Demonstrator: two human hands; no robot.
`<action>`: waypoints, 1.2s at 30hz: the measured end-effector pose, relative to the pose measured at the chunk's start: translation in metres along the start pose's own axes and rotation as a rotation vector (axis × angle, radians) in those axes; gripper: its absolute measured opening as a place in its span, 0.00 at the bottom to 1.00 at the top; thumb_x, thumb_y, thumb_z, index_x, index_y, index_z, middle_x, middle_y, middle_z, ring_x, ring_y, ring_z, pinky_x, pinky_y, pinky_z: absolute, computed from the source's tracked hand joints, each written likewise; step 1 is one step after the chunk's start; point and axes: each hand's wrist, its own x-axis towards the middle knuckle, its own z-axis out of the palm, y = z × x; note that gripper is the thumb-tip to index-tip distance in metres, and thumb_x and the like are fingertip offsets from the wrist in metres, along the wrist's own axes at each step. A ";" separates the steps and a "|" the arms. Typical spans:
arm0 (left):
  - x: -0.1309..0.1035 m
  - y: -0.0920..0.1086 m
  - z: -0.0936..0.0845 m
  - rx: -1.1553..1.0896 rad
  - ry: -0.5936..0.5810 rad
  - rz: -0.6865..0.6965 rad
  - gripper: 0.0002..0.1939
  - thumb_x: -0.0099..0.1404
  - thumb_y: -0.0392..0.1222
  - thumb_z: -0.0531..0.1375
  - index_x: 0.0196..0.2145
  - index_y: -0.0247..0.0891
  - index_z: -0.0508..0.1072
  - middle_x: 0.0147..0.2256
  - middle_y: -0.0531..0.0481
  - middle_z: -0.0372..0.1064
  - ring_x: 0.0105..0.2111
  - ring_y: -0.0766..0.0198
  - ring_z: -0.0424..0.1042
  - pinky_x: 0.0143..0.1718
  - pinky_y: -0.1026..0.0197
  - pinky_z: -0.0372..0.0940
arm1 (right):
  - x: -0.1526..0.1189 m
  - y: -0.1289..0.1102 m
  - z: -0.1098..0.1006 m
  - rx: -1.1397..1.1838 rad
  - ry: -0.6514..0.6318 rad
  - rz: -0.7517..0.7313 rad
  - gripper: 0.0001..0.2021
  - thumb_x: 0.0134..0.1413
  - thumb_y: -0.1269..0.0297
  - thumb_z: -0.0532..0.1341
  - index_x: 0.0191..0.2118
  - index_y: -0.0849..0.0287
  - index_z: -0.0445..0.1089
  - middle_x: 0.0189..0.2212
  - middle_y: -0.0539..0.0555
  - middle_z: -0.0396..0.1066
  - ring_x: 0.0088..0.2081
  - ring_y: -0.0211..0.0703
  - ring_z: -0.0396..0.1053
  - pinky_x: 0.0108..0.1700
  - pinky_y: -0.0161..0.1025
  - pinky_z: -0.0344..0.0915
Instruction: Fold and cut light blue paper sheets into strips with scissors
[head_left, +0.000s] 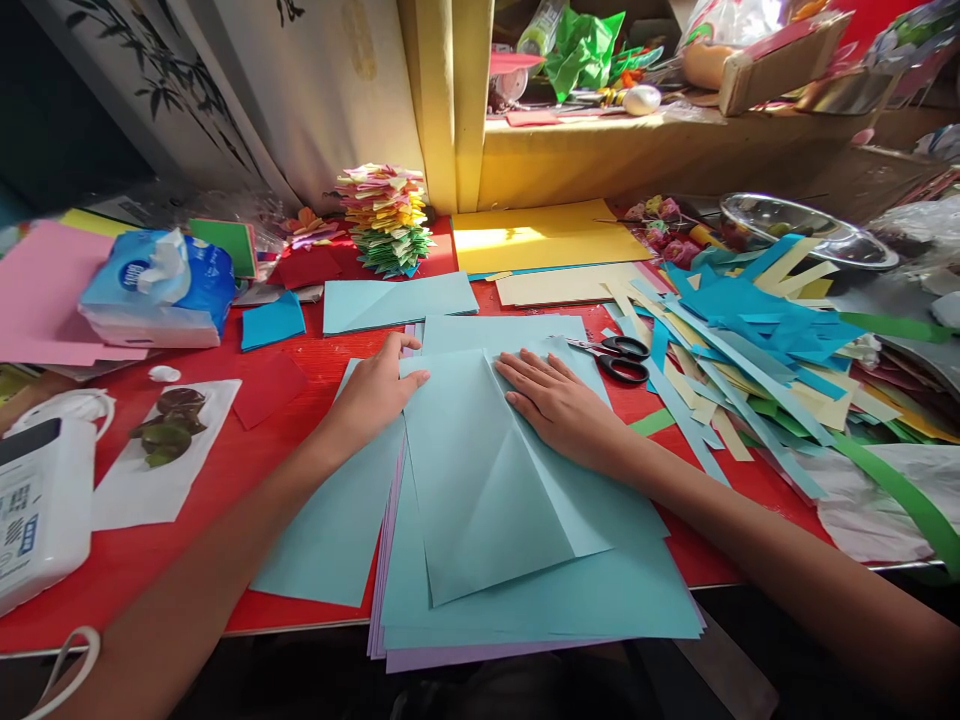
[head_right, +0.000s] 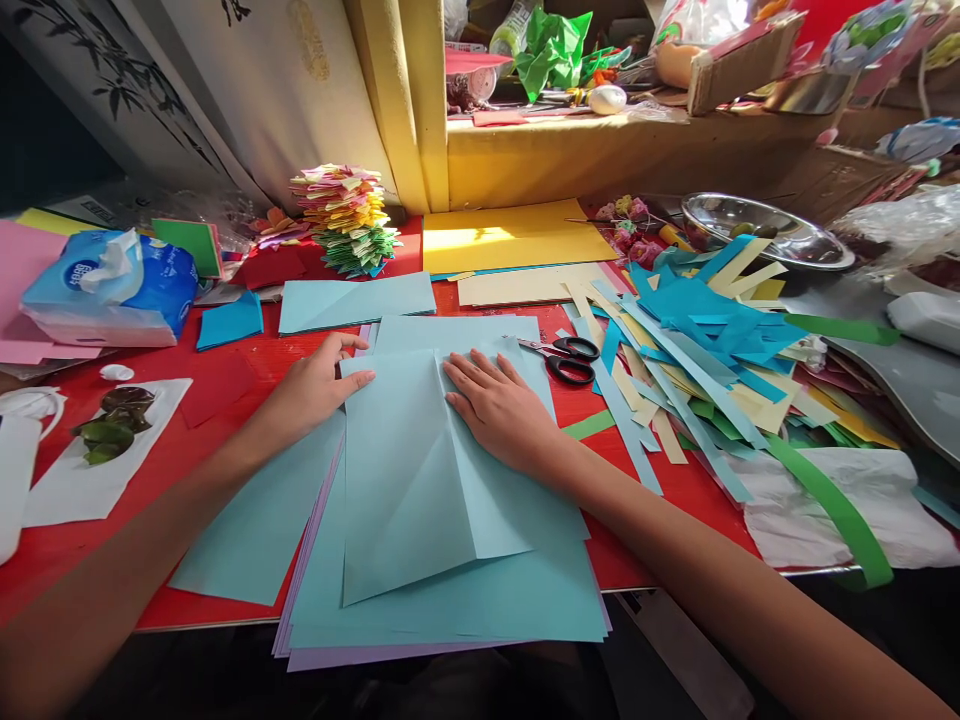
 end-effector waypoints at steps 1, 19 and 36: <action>0.000 0.000 0.000 0.002 0.000 -0.002 0.19 0.60 0.51 0.52 0.48 0.46 0.60 0.47 0.47 0.64 0.37 0.58 0.67 0.34 0.60 0.59 | 0.000 0.000 0.000 -0.005 -0.001 0.004 0.25 0.63 0.56 0.37 0.63 0.58 0.48 0.62 0.50 0.47 0.64 0.46 0.39 0.63 0.51 0.40; -0.004 0.004 -0.001 0.004 -0.075 -0.025 0.14 0.58 0.50 0.53 0.42 0.44 0.64 0.41 0.49 0.65 0.27 0.64 0.66 0.26 0.63 0.56 | 0.000 -0.005 0.000 -0.088 -0.048 0.053 0.26 0.64 0.58 0.35 0.64 0.58 0.44 0.63 0.47 0.43 0.64 0.47 0.36 0.63 0.53 0.37; -0.004 0.006 -0.005 -0.002 -0.013 -0.021 0.14 0.58 0.48 0.54 0.42 0.45 0.65 0.25 0.54 0.57 0.25 0.64 0.60 0.25 0.64 0.53 | -0.002 -0.003 -0.004 -0.019 -0.013 0.045 0.26 0.63 0.56 0.37 0.63 0.59 0.48 0.63 0.50 0.46 0.64 0.44 0.39 0.63 0.51 0.37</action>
